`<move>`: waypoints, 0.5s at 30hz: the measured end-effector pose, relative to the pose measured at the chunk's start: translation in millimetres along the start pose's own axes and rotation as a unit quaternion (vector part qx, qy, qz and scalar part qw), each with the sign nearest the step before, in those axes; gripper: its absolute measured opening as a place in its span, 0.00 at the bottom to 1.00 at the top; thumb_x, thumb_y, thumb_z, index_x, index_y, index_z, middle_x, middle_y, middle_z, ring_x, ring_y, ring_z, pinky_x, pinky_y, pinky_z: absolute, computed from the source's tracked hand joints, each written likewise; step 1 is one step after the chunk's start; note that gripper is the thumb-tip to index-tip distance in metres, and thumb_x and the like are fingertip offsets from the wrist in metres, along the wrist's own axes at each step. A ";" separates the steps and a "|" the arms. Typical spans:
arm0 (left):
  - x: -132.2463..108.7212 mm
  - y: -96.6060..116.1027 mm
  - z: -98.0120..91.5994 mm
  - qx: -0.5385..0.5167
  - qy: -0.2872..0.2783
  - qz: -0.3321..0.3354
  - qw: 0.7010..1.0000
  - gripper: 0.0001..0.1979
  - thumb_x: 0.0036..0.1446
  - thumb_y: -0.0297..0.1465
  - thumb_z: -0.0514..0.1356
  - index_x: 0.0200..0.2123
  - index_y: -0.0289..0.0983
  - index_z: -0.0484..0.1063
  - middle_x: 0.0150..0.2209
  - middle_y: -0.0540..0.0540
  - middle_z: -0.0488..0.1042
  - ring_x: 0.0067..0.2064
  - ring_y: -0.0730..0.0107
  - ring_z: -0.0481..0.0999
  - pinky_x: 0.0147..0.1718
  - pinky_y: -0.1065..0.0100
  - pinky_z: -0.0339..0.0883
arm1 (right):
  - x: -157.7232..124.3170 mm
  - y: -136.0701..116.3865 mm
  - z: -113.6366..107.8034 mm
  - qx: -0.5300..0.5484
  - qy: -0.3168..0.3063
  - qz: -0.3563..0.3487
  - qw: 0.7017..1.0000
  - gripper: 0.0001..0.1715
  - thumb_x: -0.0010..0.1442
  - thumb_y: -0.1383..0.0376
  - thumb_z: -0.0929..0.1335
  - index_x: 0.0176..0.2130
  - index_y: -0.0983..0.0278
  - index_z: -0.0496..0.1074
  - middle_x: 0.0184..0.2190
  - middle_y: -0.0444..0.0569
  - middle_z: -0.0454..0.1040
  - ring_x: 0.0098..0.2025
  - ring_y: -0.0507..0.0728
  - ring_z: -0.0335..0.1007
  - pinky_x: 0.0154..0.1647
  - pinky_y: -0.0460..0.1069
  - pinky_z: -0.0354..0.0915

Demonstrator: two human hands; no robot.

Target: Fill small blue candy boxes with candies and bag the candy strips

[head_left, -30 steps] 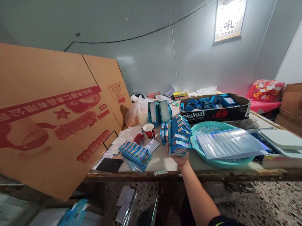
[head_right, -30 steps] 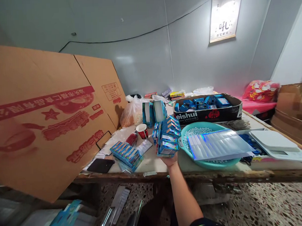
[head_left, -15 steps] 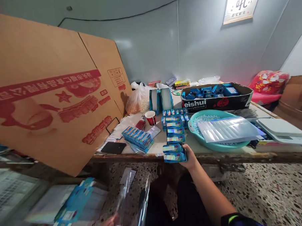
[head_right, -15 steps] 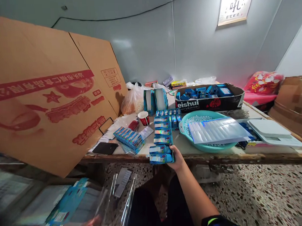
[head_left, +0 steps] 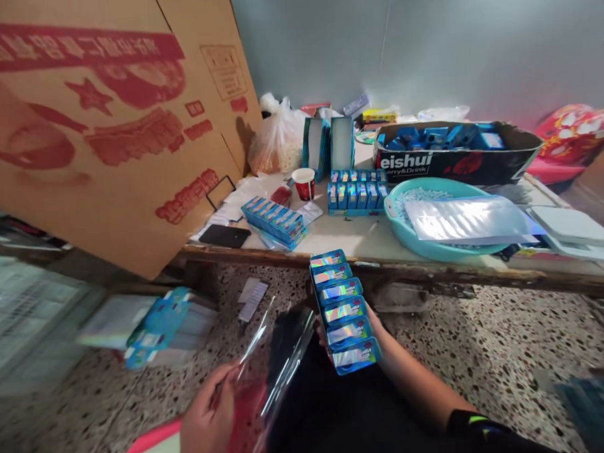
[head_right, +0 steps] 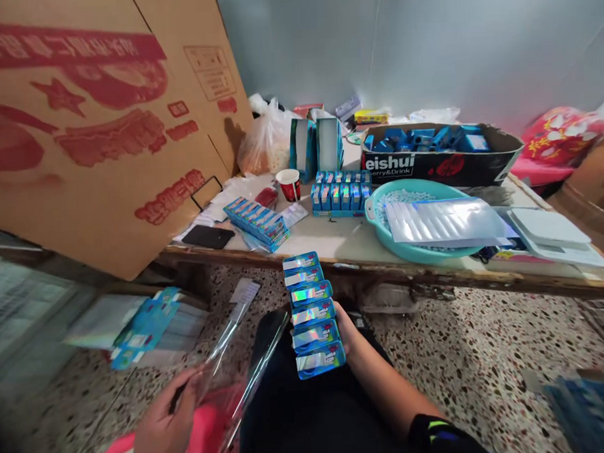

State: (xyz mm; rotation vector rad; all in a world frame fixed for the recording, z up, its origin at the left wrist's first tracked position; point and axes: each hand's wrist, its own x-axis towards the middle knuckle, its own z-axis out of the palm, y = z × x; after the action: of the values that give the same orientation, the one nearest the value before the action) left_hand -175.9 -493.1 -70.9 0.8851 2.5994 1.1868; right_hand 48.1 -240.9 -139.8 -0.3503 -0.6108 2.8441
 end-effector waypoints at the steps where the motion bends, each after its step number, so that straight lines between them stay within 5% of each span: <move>1: -2.3 -2.5 0.3 0.000 0.005 -0.002 1.000 0.22 0.55 0.51 0.59 0.40 0.40 0.81 0.44 0.45 0.83 0.49 0.55 0.81 0.53 0.60 0.74 | -1.1 4.7 -2.4 -0.005 0.001 -0.005 1.000 0.41 0.52 0.40 0.69 0.49 0.70 0.73 0.43 0.60 0.80 0.44 0.66 0.78 0.46 0.62 0.74; 6: -11.7 -10.3 -4.5 -0.005 0.026 -0.017 0.999 0.22 0.56 0.50 0.59 0.41 0.39 0.80 0.44 0.44 0.83 0.49 0.55 0.80 0.51 0.61 0.74 | -9.6 21.3 -15.4 -0.039 0.002 -0.019 0.999 0.34 0.44 0.53 0.79 0.47 0.65 0.73 0.40 0.53 0.81 0.45 0.64 0.78 0.51 0.61 0.72; 11: -23.1 -2.0 -5.6 -0.011 0.034 -0.031 0.999 0.22 0.54 0.50 0.60 0.40 0.38 0.80 0.43 0.43 0.82 0.49 0.54 0.80 0.50 0.60 0.75 | -14.9 36.6 -12.0 -0.005 -0.041 0.096 0.995 0.47 0.51 0.34 0.70 0.53 0.68 0.71 0.48 0.63 0.78 0.52 0.70 0.75 0.50 0.66 0.71; 15: -29.7 -4.7 -9.2 -0.002 0.038 -0.014 0.999 0.21 0.56 0.49 0.59 0.40 0.38 0.79 0.42 0.43 0.82 0.48 0.55 0.80 0.48 0.60 0.76 | -19.6 36.9 -1.6 0.033 -0.051 0.115 0.992 0.51 0.54 0.34 0.68 0.60 0.69 0.66 0.57 0.65 0.73 0.56 0.71 0.73 0.54 0.65 0.69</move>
State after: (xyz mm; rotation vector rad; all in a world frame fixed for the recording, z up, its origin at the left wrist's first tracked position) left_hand -157.2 -518.3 -71.2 0.8155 2.6585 1.2423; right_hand 61.4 -278.1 -153.2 -0.2821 -0.5238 3.1103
